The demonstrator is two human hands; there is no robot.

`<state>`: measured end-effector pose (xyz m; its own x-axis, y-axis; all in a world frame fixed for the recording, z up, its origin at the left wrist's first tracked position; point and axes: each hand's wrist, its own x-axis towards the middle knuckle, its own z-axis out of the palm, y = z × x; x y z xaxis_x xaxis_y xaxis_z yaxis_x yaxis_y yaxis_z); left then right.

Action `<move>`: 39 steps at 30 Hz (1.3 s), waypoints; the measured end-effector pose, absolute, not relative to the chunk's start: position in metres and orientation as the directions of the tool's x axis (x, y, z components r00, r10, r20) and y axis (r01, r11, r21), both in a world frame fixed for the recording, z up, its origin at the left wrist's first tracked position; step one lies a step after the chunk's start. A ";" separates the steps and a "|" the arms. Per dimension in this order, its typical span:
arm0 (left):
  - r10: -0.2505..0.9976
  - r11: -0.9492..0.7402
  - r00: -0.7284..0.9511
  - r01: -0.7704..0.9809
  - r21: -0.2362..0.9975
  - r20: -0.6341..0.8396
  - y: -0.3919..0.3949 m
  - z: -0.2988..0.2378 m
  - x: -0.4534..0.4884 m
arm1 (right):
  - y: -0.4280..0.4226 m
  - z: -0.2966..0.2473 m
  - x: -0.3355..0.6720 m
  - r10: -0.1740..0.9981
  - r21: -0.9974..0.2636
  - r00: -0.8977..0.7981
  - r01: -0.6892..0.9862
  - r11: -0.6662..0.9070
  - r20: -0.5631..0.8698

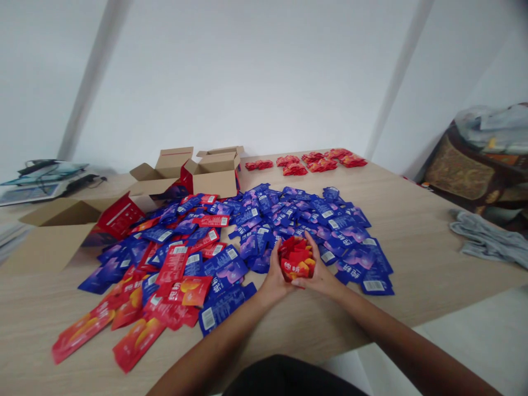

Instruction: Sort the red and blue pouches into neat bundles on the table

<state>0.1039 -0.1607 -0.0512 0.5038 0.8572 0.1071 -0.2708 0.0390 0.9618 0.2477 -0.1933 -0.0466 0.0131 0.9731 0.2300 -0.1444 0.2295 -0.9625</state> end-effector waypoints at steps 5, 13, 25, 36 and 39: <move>0.843 0.046 0.520 -0.330 0.943 0.141 -0.165 -0.053 0.111 | -0.189 -0.049 0.238 0.977 -0.957 0.075 -0.195 0.213 0.202; 0.885 0.085 0.452 -0.389 0.918 0.110 -0.161 -0.033 0.112 | -0.187 -0.044 0.240 0.945 -0.957 0.152 0.029 0.288 0.289; 0.923 0.015 0.378 -0.213 0.977 0.068 -0.155 -0.048 0.111 | -0.178 -0.029 0.238 0.890 -0.893 0.127 0.180 0.413 0.437; 0.915 -0.052 0.385 -0.177 0.983 0.118 -0.151 -0.054 0.115 | -0.169 -0.037 0.228 0.820 -0.875 0.308 0.220 0.432 0.483; 0.918 -0.085 0.372 -0.158 0.984 0.139 -0.150 -0.056 0.114 | -0.167 -0.037 0.224 0.807 -0.882 0.356 0.215 0.420 0.471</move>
<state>0.1140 -0.1497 -0.0560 0.3718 0.9179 0.1389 -0.1581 -0.0848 0.9838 0.2238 -0.1668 -0.0373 0.3560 0.8070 0.4711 0.2150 0.4199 -0.8817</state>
